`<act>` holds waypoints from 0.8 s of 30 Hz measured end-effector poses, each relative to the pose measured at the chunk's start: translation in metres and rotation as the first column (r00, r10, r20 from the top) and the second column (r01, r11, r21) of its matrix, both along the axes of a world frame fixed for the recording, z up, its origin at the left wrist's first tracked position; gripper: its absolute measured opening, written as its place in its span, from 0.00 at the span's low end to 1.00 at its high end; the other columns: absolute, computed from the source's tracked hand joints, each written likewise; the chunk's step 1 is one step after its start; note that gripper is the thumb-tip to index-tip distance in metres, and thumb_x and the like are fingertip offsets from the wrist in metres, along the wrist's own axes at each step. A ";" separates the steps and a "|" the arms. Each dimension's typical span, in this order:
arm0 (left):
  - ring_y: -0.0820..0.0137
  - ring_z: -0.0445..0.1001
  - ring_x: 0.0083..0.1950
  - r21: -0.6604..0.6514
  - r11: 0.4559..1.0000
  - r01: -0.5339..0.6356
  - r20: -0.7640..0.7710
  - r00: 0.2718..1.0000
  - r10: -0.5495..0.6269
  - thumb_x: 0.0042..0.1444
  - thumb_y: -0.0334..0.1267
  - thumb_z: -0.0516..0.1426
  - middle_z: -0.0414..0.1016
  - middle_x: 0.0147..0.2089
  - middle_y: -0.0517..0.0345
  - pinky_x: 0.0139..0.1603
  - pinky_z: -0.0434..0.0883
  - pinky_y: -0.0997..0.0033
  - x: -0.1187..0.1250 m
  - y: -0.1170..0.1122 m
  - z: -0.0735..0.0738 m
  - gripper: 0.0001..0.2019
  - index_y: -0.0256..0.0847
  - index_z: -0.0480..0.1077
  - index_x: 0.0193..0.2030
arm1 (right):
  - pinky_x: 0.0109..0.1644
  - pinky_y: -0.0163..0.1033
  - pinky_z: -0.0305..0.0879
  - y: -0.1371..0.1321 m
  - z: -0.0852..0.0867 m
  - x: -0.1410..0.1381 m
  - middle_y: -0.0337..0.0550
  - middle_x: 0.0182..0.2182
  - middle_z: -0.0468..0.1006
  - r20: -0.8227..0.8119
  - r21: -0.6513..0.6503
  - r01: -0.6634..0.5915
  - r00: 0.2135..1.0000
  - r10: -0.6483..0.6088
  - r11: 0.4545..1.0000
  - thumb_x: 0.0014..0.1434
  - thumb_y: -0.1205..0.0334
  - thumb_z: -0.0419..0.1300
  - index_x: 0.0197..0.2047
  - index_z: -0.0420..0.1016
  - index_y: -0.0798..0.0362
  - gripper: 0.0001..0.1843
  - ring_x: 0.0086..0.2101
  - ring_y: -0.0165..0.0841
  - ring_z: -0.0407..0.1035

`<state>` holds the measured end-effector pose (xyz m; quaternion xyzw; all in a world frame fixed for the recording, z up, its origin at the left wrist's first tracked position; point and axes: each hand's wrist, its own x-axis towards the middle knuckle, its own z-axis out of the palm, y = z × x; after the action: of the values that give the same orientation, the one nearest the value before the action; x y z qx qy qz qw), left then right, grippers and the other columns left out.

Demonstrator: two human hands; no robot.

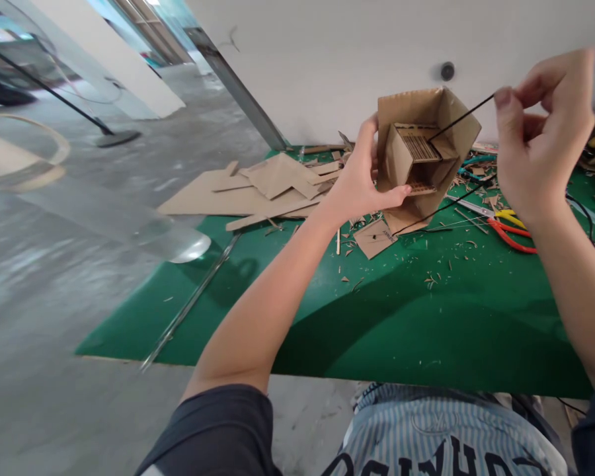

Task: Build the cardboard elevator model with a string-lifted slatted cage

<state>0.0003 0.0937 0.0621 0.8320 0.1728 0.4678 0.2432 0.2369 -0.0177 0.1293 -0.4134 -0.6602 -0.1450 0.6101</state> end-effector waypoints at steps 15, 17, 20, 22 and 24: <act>0.44 0.46 0.80 -0.189 0.929 0.317 -0.195 0.915 -0.352 0.46 0.71 0.64 0.54 0.76 0.47 0.74 0.60 0.38 0.021 -0.023 -0.014 0.60 0.57 0.35 0.78 | 0.29 0.38 0.60 -0.011 0.017 0.009 0.37 0.29 0.65 -0.043 -0.091 -0.175 0.984 0.171 0.980 0.69 0.51 0.59 0.35 0.61 0.46 0.14 0.27 0.28 0.69; 0.44 0.45 0.80 -0.203 0.921 0.333 -0.216 0.902 -0.374 0.47 0.69 0.65 0.50 0.78 0.48 0.74 0.60 0.39 0.021 -0.024 -0.012 0.61 0.57 0.32 0.78 | 0.29 0.37 0.61 -0.009 0.015 0.011 0.36 0.29 0.65 -0.014 -0.068 -0.156 0.988 0.155 0.985 0.70 0.52 0.58 0.36 0.63 0.46 0.12 0.27 0.26 0.69; 0.44 0.44 0.80 -0.210 0.915 0.344 -0.237 0.890 -0.389 0.49 0.67 0.65 0.49 0.78 0.49 0.75 0.59 0.38 0.021 -0.027 -0.008 0.61 0.59 0.29 0.78 | 0.30 0.33 0.62 -0.005 0.012 0.014 0.36 0.36 0.67 0.020 -0.028 -0.129 0.991 0.130 0.991 0.71 0.58 0.57 0.40 0.68 0.49 0.07 0.28 0.21 0.67; 0.43 0.43 0.80 -0.202 0.918 0.341 -0.245 0.890 -0.384 0.49 0.67 0.64 0.50 0.78 0.50 0.75 0.58 0.38 0.021 -0.030 -0.006 0.60 0.59 0.29 0.78 | 0.31 0.31 0.62 -0.002 0.011 0.017 0.36 0.37 0.68 0.015 0.010 -0.130 0.991 0.130 0.991 0.70 0.60 0.58 0.40 0.71 0.50 0.05 0.30 0.20 0.68; 0.43 0.42 0.81 -0.192 0.923 0.335 -0.248 0.893 -0.376 0.49 0.69 0.63 0.51 0.77 0.50 0.76 0.56 0.37 0.021 -0.033 -0.005 0.59 0.59 0.31 0.78 | 0.29 0.31 0.60 0.003 0.011 0.019 0.35 0.35 0.69 0.001 0.016 -0.164 0.986 0.164 0.986 0.68 0.61 0.61 0.39 0.71 0.50 0.05 0.33 0.23 0.71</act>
<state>0.0213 0.0607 0.0575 0.8874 0.0837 0.2791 0.3572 0.2564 -0.0144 0.1400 -0.3525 -0.6906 -0.0995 0.6236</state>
